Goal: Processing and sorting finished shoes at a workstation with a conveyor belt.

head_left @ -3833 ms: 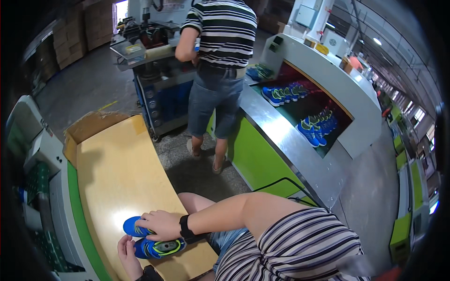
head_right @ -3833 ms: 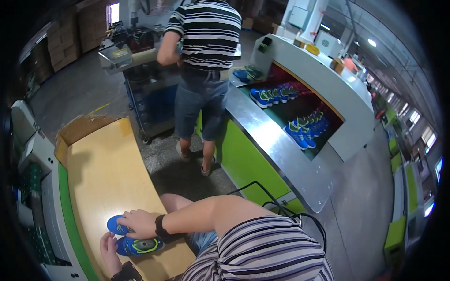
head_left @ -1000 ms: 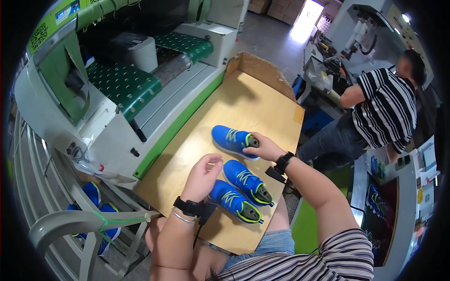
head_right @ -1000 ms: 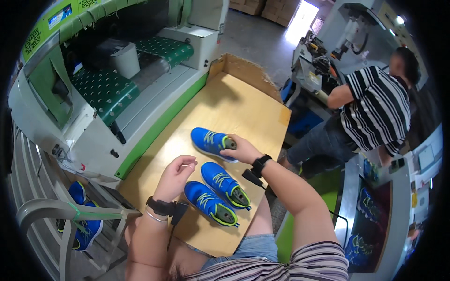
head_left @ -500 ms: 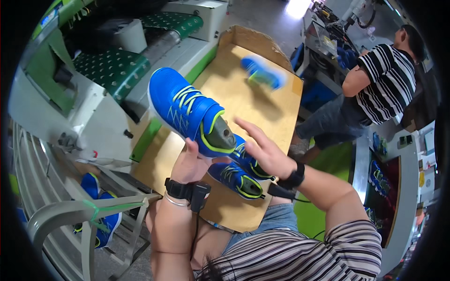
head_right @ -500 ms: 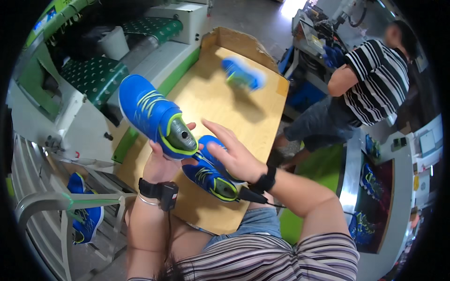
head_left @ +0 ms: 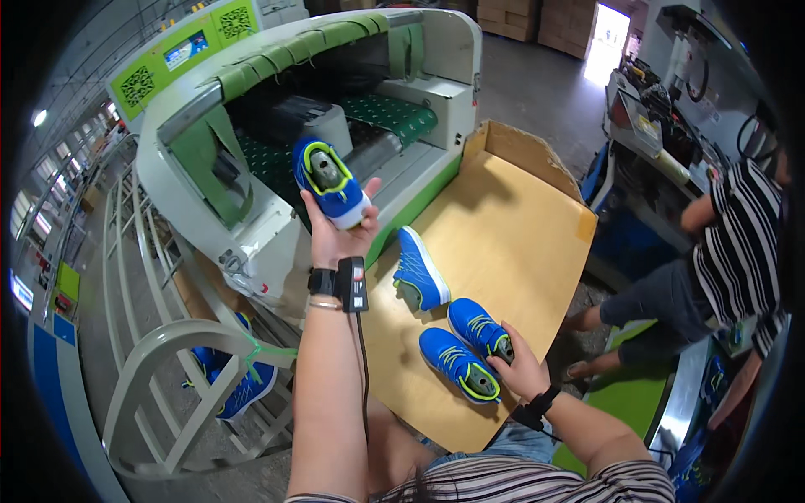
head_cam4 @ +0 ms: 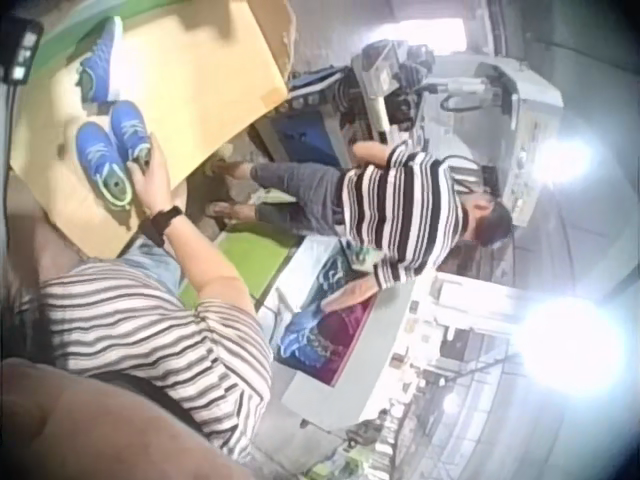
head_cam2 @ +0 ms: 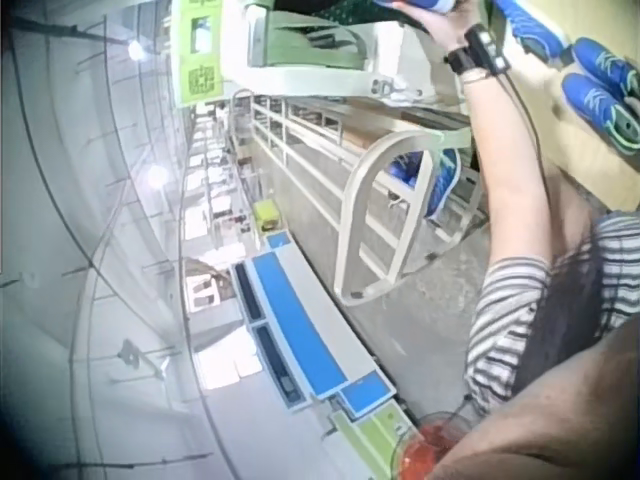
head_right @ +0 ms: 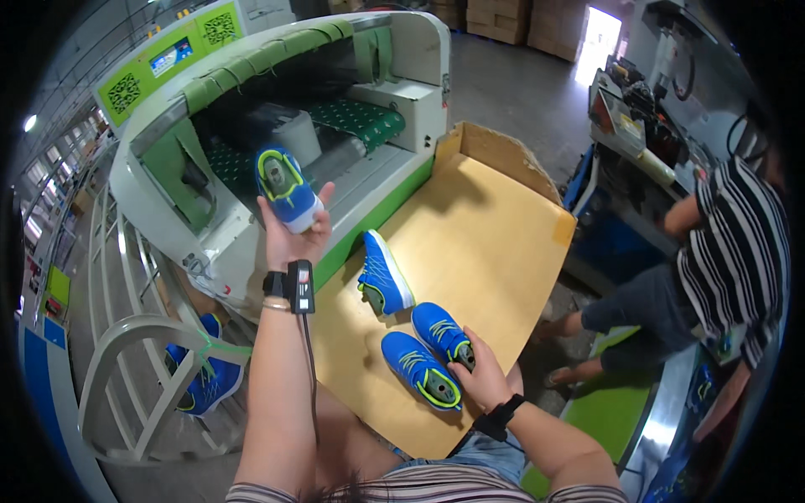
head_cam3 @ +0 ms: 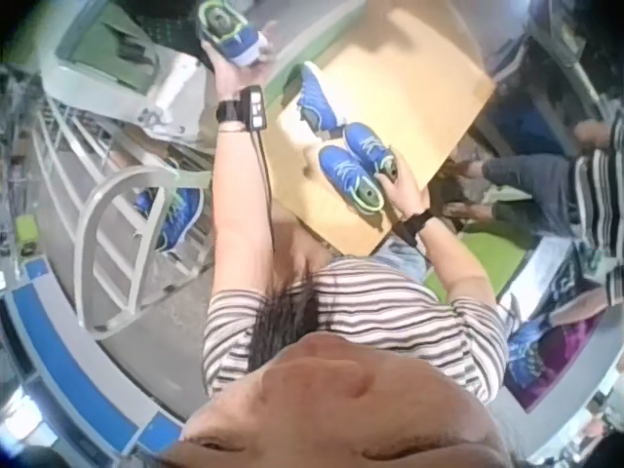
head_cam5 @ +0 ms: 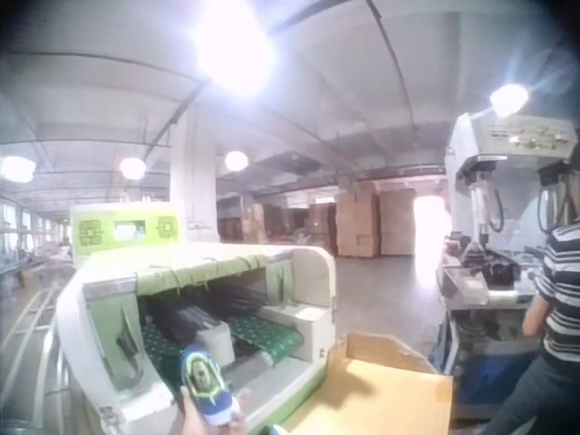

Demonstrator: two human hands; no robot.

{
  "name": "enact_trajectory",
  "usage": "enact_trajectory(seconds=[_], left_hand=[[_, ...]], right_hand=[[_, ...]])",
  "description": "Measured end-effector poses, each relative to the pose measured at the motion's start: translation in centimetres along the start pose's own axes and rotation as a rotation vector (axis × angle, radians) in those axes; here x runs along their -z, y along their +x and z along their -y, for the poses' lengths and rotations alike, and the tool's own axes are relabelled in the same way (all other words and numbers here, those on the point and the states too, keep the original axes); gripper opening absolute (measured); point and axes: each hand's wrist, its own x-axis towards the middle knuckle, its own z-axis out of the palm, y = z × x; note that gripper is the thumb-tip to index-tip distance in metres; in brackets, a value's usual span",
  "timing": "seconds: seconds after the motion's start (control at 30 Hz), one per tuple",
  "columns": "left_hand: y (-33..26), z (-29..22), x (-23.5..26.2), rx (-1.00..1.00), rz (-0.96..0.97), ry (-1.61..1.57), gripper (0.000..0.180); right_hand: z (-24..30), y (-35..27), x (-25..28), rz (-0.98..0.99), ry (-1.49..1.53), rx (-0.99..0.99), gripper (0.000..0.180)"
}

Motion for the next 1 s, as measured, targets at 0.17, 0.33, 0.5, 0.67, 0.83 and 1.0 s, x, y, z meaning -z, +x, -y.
enact_trajectory(seconds=[0.17, 0.33, 0.5, 0.67, 0.83, 1.0], left_hand=[[2.3, 0.6, 1.4, -0.207, -0.213, -0.076, 0.072], [1.3, 1.1, 3.2, -0.236, -0.234, 0.035, 0.064], [-0.2, 2.1, 3.4, -0.172, -0.229, 0.053, 0.055], [-4.3, 5.2, 4.1, -0.011, -0.252, 0.179, 0.043], [-7.3, 8.2, 10.3, 0.123, -0.354, 0.084, 0.039], [-7.4, 7.9, 7.8, 0.139, -0.338, 0.254, 0.046]], right_hand=[[-0.5, -0.1, 0.3, -0.014, 0.016, 0.034, 0.072], [-0.1, -0.1, 0.3, -0.027, 0.039, 0.022, 0.072], [-2.9, 0.7, 1.0, -0.091, 0.409, -0.071, 0.066], [-3.5, 4.0, 6.2, -0.207, 0.722, -0.330, 0.047], [3.6, 16.1, 7.7, -0.253, 0.605, -0.018, 0.053], [16.0, 32.9, 6.4, -0.307, 0.409, 0.487, 0.053]])
